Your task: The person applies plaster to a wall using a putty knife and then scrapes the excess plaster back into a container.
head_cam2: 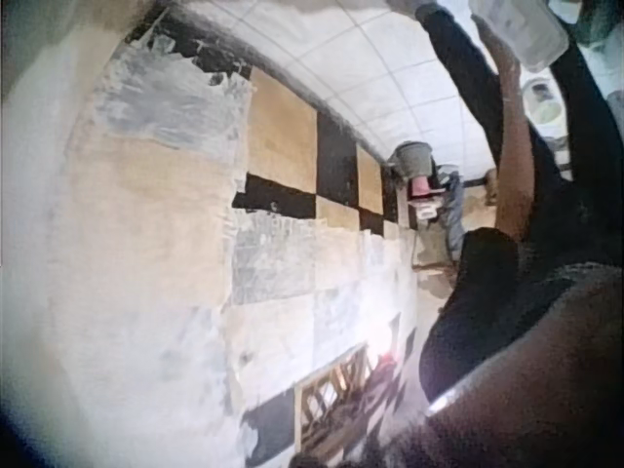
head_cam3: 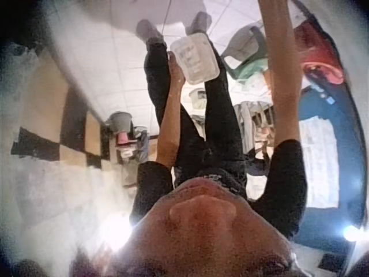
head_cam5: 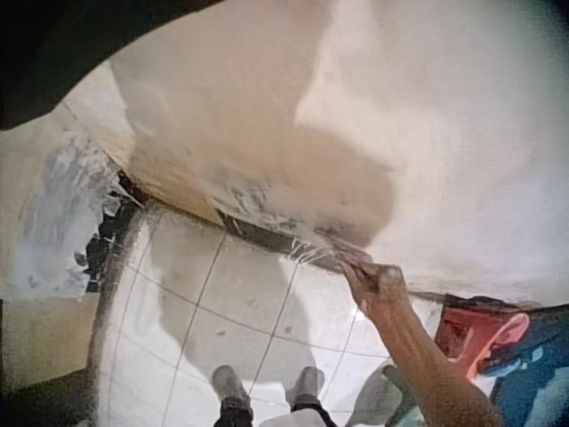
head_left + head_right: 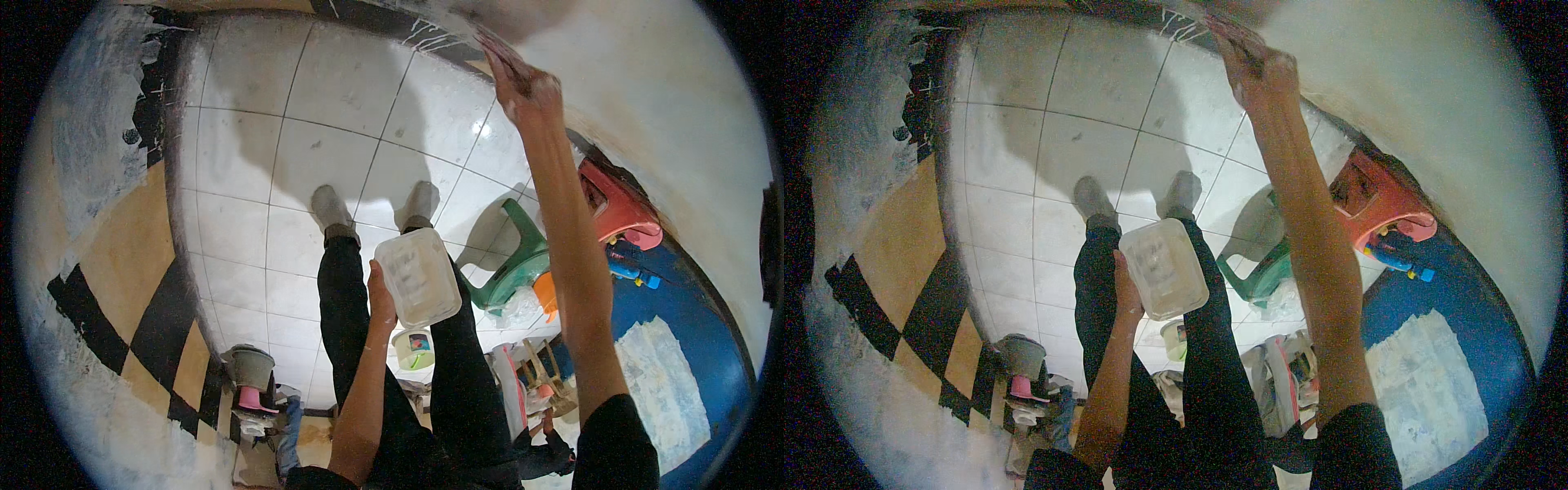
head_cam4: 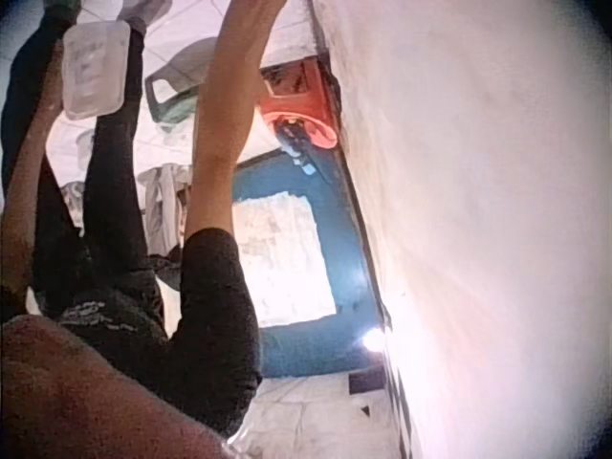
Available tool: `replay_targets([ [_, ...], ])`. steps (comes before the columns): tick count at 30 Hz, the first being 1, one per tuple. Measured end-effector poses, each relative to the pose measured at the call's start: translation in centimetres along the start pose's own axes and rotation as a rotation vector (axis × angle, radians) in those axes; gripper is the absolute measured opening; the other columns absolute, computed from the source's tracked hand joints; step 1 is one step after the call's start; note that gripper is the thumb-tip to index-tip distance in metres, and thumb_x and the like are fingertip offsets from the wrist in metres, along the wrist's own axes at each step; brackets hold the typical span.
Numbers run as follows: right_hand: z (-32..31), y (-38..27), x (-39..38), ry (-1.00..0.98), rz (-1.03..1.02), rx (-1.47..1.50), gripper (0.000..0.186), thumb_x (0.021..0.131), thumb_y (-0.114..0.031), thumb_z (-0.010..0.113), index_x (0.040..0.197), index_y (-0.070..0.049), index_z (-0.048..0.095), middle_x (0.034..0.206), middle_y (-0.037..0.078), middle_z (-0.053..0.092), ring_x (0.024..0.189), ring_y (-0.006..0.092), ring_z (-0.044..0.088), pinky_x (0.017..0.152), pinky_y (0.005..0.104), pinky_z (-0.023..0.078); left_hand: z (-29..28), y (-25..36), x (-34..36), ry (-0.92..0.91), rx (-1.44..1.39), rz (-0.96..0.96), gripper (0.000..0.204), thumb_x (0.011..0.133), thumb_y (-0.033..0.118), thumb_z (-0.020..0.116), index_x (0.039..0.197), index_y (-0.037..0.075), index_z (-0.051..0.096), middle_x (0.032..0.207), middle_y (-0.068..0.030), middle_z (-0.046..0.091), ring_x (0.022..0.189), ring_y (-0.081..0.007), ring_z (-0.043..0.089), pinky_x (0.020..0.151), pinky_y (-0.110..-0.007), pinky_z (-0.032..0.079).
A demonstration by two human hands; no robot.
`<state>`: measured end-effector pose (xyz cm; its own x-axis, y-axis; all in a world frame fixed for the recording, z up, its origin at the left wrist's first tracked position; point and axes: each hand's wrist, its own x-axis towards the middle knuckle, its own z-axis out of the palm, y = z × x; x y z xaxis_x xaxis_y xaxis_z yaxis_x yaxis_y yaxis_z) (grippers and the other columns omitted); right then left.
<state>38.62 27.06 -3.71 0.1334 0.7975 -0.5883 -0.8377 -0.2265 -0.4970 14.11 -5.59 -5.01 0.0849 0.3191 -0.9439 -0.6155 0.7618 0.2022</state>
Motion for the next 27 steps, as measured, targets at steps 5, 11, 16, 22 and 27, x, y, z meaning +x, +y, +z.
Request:
replay_targets([
  [5,1.3,0.5,-7.7,-0.093,-0.012,0.321,0.036,0.091,0.001,0.042,0.12,0.022,0.038,0.128,0.033,0.044,0.118,0.0385,0.048,0.106,0.0467,0.039,0.0,0.0,-0.1,-0.06,-0.054,-0.038,0.071,0.093,0.061,0.034,0.125,-0.001,0.046,0.113,-0.0125,0.059,0.098,-0.0211,0.061,0.088,-0.036,0.05],
  [11,-0.2,0.6,-1.7,0.304,-0.049,0.066,0.04,0.089,0.005,0.027,0.122,0.027,0.025,0.126,0.04,0.038,0.122,0.0472,0.04,0.107,0.0502,0.037,0.3,-0.1,0.1,-0.057,-0.066,-0.07,0.071,0.092,0.061,0.035,0.126,-0.001,0.044,0.113,-0.0123,0.059,0.098,-0.0214,0.062,0.087,-0.036,0.051],
  [16,0.2,-7.2,-1.0,-0.017,-0.075,-0.106,0.039,0.087,0.011,0.026,0.122,0.028,0.025,0.129,0.036,0.038,0.122,0.0388,0.044,0.109,0.0373,0.037,-0.4,-0.6,0.2,-0.078,-0.051,-0.071,0.071,0.092,0.061,0.035,0.125,-0.001,0.045,0.113,-0.0124,0.059,0.097,-0.0213,0.062,0.086,-0.036,0.051],
  [22,5.8,-6.0,-11.7,0.192,-0.121,-0.15,0.034,0.09,0.009,0.033,0.12,0.024,0.033,0.129,0.035,0.039,0.121,0.0382,0.045,0.109,0.0373,0.038,-0.6,-0.7,-0.2,-0.062,0.049,-0.044,0.071,0.092,0.062,0.034,0.123,-0.001,0.047,0.112,-0.0125,0.059,0.097,-0.021,0.061,0.085,-0.035,0.052],
  [27,-5.4,-6.1,-4.5,0.311,-0.167,-0.442,0.029,0.092,0.003,0.038,0.116,0.02,0.041,0.121,0.035,0.046,0.117,0.0426,0.046,0.104,0.0499,0.041,-0.2,-1.3,-0.2,-0.082,0.037,-0.074,0.072,0.092,0.062,0.034,0.126,-0.001,0.045,0.114,-0.0136,0.058,0.098,-0.0239,0.061,0.085,-0.04,0.053],
])
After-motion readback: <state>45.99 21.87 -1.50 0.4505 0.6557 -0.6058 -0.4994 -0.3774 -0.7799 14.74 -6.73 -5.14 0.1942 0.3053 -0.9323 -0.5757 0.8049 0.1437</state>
